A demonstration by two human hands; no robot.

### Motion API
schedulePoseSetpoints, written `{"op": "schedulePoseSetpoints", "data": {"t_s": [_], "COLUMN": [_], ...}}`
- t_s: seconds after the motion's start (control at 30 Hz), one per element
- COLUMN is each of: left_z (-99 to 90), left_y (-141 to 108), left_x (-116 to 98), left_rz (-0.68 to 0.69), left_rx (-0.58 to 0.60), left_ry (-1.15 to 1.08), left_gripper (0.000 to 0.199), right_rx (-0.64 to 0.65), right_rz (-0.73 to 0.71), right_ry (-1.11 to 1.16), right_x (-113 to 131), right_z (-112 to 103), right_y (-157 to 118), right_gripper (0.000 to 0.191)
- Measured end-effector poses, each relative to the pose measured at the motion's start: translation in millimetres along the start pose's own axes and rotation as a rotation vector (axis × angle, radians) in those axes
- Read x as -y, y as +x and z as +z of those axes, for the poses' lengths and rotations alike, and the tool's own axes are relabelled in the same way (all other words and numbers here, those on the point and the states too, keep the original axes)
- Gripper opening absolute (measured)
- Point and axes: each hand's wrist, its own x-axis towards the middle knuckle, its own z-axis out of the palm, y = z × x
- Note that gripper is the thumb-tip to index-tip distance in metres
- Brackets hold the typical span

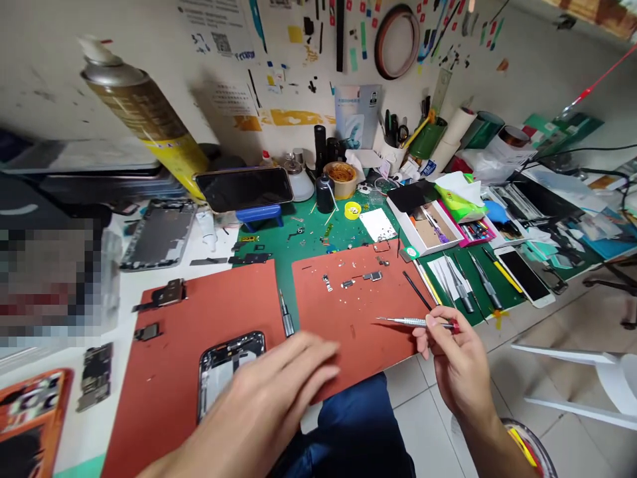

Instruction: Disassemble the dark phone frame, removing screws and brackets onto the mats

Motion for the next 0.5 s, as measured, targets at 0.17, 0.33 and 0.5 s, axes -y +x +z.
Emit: {"op": "schedulePoseSetpoints", "data": {"t_s": [0.17, 0.33, 0.5], "left_z": [45.6, 58.6, 58.8], "left_y": [73.1, 75.6, 78.9], "left_x": [-0.5, 3.0, 6.4], "left_rz": [-0.144, -0.084, 0.006], "left_rx": [0.184, 0.228, 0.224], "left_ry": [-0.104, -0.112, -0.023], "left_gripper": [0.018, 0.019, 0.024], "right_rx": [-0.019, -0.059, -0.067], "right_rz": [0.035, 0.098, 0.11], "right_ry": [0.027, 0.003, -0.093], "right_x": [-7.3, -12.3, -10.9], "right_z": [-4.7, -8.5, -11.8], "right_y": [-1.1, 0.4, 0.1], "right_gripper": [0.043, 0.048, 0.047]}}
